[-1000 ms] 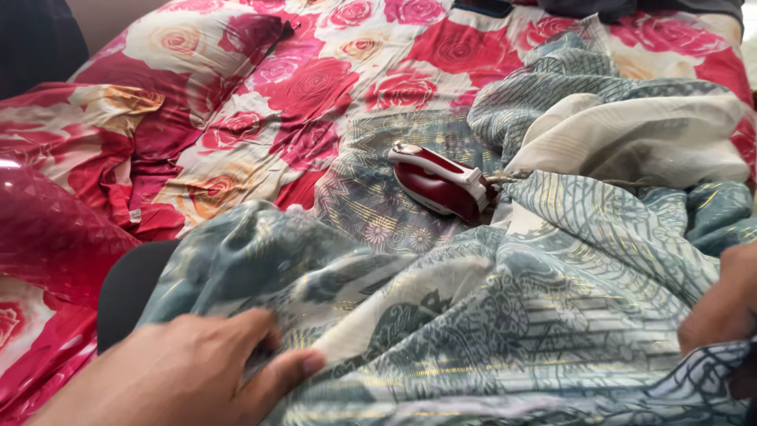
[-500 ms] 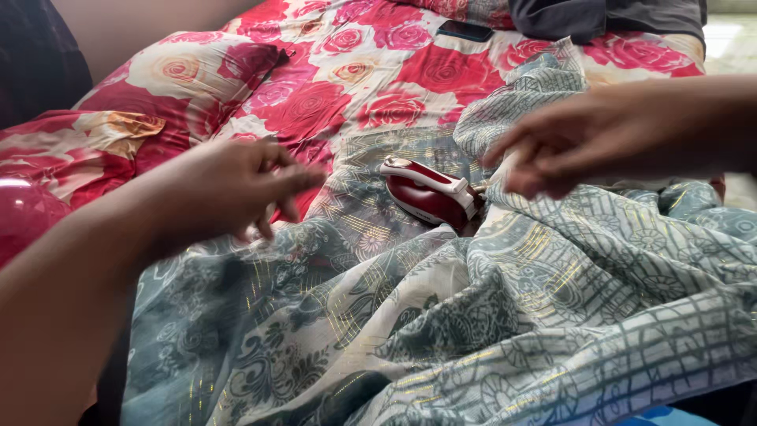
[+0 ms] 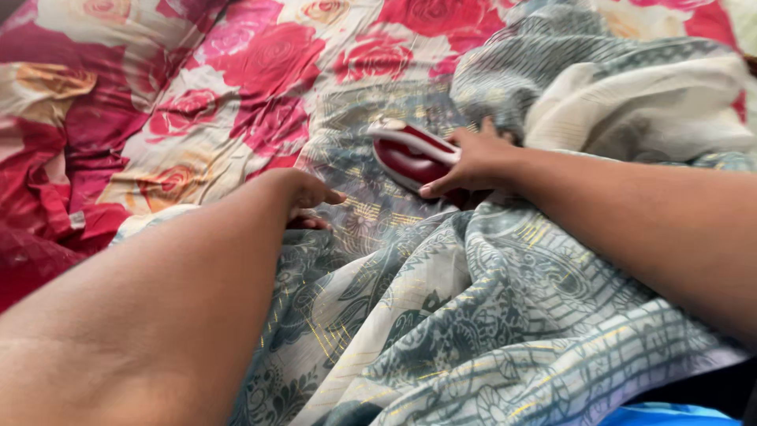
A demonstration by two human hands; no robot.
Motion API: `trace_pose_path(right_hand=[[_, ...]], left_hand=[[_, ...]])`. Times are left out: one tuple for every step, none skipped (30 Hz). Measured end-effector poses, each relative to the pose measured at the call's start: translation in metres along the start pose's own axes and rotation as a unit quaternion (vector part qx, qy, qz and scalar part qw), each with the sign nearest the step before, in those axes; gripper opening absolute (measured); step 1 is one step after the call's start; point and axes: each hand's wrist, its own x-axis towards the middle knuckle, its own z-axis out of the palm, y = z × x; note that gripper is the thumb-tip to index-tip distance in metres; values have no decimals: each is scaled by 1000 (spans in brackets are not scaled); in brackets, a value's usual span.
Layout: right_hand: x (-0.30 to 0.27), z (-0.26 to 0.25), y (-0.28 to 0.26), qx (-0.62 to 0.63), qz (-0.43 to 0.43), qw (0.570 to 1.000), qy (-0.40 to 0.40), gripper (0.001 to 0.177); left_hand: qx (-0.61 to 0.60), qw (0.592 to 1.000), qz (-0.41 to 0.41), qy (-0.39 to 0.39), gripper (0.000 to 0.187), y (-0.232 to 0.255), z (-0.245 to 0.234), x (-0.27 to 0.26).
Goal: The person irons a patterned fabric using a red electric iron. They hold the fabric with their left hand while moving the iron with their right hand, smoothing out wrinkles on the material spread across their lap.
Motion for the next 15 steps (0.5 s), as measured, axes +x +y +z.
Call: trace_pose_path(right_hand=[[-1, -1, 4, 16, 22, 1000, 2, 114], [-3, -2, 7, 32, 47, 998, 5, 111], [-1, -4, 6, 51, 47, 997, -17, 110], [3, -8, 6, 72, 49, 995, -38, 109], [5, -10, 5, 92, 51, 993, -59, 108], [5, -11, 4, 77, 47, 994, -55, 106], [6, -13, 2, 62, 43, 996, -52, 103], [4, -13, 2, 48, 40, 997, -49, 101], [3, -12, 3, 36, 36, 998, -34, 101], [2, -11, 4, 23, 33, 999, -20, 101], [2, -9, 7, 10, 30, 999, -6, 101], [4, -6, 12, -7, 4, 1000, 12, 104], [7, -4, 19, -23, -23, 999, 30, 106], [11, -3, 27, -40, -49, 997, 49, 108], [17, -3, 33, -48, -88, 992, 74, 107]], left_hand=[[2, 1000, 10, -9, 35, -3, 5, 18], [5, 1000, 21, -20, 30, -7, 10, 32], [-74, 997, 26, -24, 28, -14, 10, 44], [-150, 988, 30, -27, 27, -22, 6, 53], [-226, 973, 34, -29, 28, -27, 5, 60], [-263, 963, 48, -15, 27, -29, 2, 67], [-301, 952, 61, 0, 25, -31, -3, 71], [-335, 939, 73, 15, 23, -33, -7, 74], [-282, 956, 78, 9, 26, -31, -19, 74], [-230, 970, 82, 2, 30, -26, -35, 68], [-177, 980, 87, -6, 35, -23, -38, 60], [-273, 956, 107, -16, 48, -19, -43, 45], [-366, 922, 126, -24, 66, -14, -55, 24], [-374, 909, 178, -46, 61, -14, -63, 1], [-382, 893, 229, -69, 61, -14, -63, -21]])
